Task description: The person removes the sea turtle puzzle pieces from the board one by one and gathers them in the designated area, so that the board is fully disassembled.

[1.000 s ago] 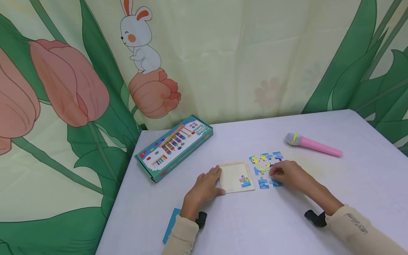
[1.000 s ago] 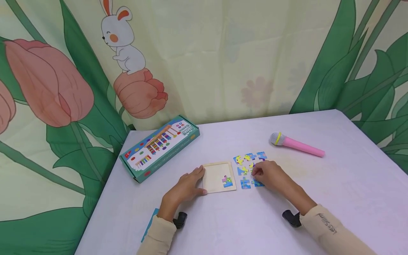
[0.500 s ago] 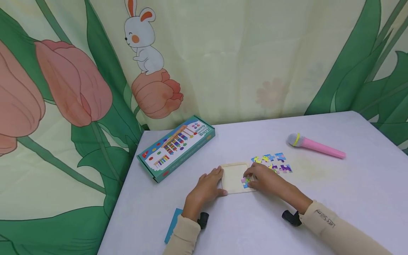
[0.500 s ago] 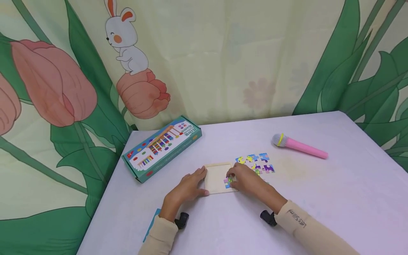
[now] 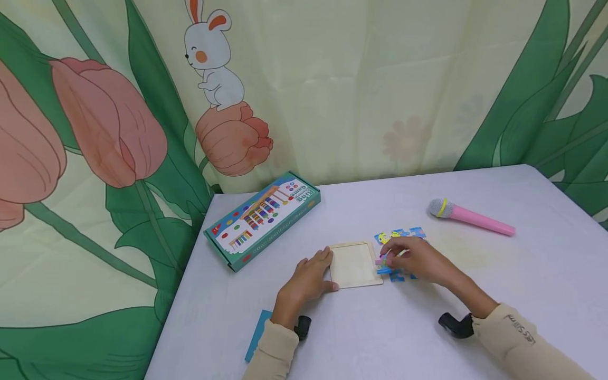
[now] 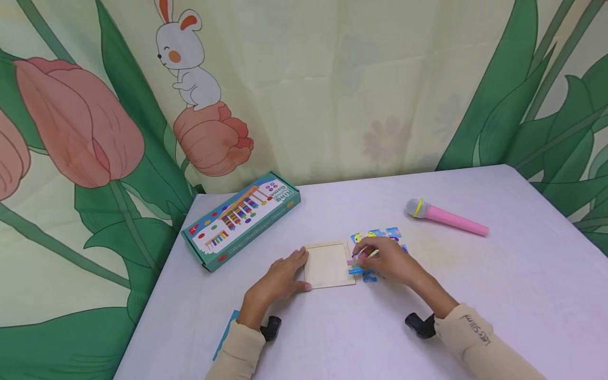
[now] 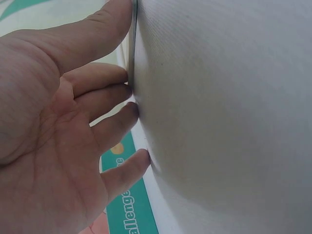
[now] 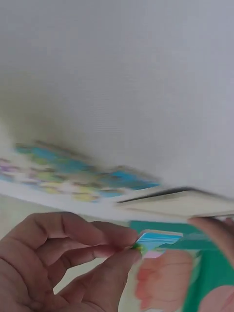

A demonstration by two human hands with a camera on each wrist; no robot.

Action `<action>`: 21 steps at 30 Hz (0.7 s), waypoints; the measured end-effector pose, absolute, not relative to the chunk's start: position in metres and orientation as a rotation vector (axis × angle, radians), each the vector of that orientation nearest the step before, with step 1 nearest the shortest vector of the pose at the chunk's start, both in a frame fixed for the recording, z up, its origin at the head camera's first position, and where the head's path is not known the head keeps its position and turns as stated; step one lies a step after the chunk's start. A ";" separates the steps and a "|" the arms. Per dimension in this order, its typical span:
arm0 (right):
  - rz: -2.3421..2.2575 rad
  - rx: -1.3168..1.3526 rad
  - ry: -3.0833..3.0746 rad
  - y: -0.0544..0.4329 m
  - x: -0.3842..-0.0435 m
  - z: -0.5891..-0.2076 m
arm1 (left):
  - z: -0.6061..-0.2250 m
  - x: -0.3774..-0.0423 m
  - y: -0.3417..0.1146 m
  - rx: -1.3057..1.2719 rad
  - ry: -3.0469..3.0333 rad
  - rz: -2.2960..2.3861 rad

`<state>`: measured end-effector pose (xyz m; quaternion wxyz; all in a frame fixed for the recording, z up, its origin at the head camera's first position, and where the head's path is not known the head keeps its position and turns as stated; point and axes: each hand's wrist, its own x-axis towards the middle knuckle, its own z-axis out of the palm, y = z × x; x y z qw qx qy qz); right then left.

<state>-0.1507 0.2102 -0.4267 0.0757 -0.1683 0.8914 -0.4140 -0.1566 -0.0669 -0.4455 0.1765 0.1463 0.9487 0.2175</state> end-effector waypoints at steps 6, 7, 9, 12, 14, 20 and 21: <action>-1.120 -0.271 2.655 0.262 -0.149 -0.413 | -0.445 -0.156 -0.068 0.418 2.690 0.608; -1.094 -0.242 2.662 0.270 -0.148 -0.412 | -0.445 -0.156 -0.068 0.419 2.692 0.602; -1.052 -0.195 2.667 0.283 -0.147 -0.412 | -0.445 -0.156 -0.068 0.419 2.698 0.589; -1.004 -0.157 2.667 0.295 -0.146 -0.416 | -0.445 -0.156 -0.068 0.414 2.697 0.580; -0.994 -0.137 2.660 0.299 -0.145 -0.420 | -0.444 -0.156 -0.068 0.416 2.696 0.573; -0.944 -0.147 2.692 0.298 -0.144 -0.427 | -0.444 -0.155 -0.068 0.423 2.694 0.567; -0.935 -0.145 2.695 0.296 -0.145 -0.427 | -0.444 -0.155 -0.068 0.426 2.696 0.565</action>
